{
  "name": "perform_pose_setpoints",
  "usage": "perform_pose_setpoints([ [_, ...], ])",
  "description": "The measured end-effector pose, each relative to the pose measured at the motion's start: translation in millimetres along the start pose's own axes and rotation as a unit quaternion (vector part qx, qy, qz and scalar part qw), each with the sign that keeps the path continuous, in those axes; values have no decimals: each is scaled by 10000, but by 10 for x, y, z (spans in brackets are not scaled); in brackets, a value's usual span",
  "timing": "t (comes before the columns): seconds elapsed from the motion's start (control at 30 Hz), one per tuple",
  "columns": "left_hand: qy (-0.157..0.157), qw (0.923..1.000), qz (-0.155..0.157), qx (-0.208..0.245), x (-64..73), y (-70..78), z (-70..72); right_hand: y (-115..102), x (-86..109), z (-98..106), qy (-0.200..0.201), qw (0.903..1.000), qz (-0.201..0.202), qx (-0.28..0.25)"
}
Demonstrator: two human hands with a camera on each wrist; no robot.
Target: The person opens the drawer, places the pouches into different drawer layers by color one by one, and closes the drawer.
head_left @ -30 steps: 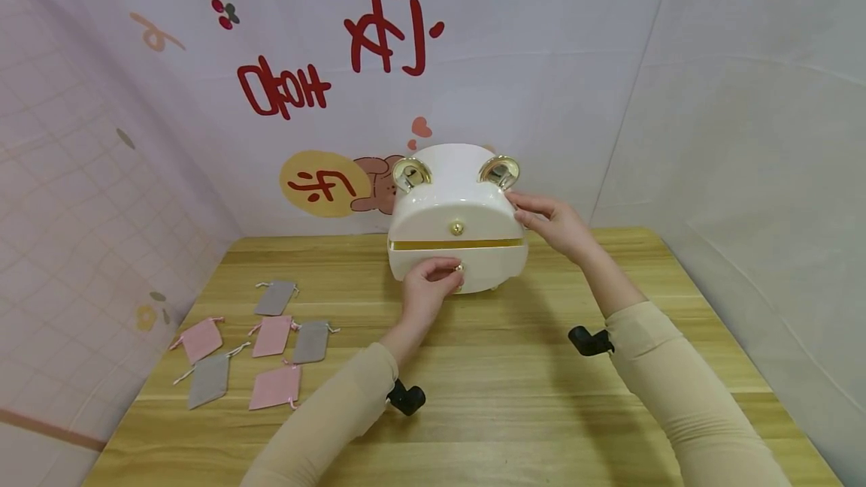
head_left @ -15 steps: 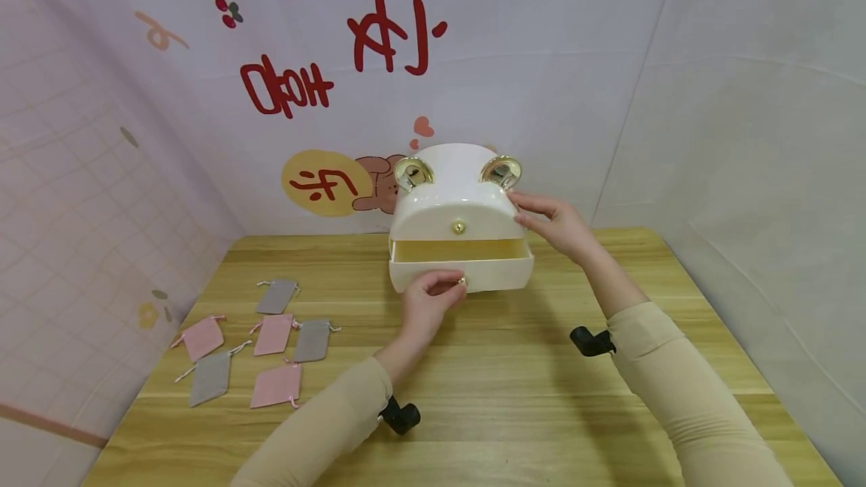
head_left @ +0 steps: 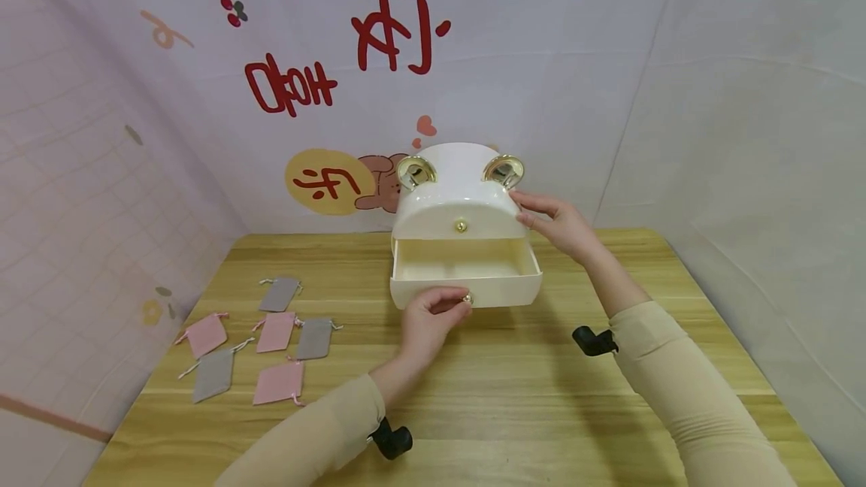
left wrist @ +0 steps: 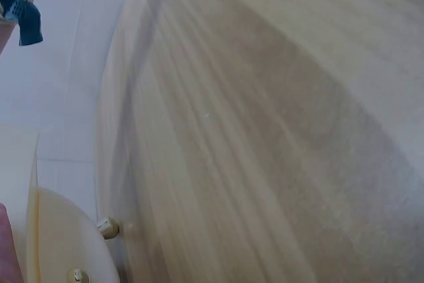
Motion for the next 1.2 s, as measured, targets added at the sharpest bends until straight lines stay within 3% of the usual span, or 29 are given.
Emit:
perform_pose_setpoints([
  [0.3,-19,9999,130,-69,224,17,-3,-17,11,10,6,10000,-55,8],
  [0.53,-209,9997,60,-130,366,40,-4,-19,7,-2,-40,10000,-18,-45],
  [0.87,-312,9990,311,-81,512,76,-18,10,-12,-1,-39,10000,-70,-26],
  [1.1,-321,9987,395,-37,577,77,-17,-361,138,57,-99,9999,-89,-35],
  [1.2,-347,9987,366,11,585,71,-9,-286,110,43,-96,9999,-106,-29],
])
Point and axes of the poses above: each hand's wrist, its own x-axis away from the middle knuckle, its own z-axis out of the back of the hand, y = z × x, the point moved 8 cm from there along -x, towards the middle knuckle, and after that the axes turned 9 degrees about x, right-handed, at the moved point
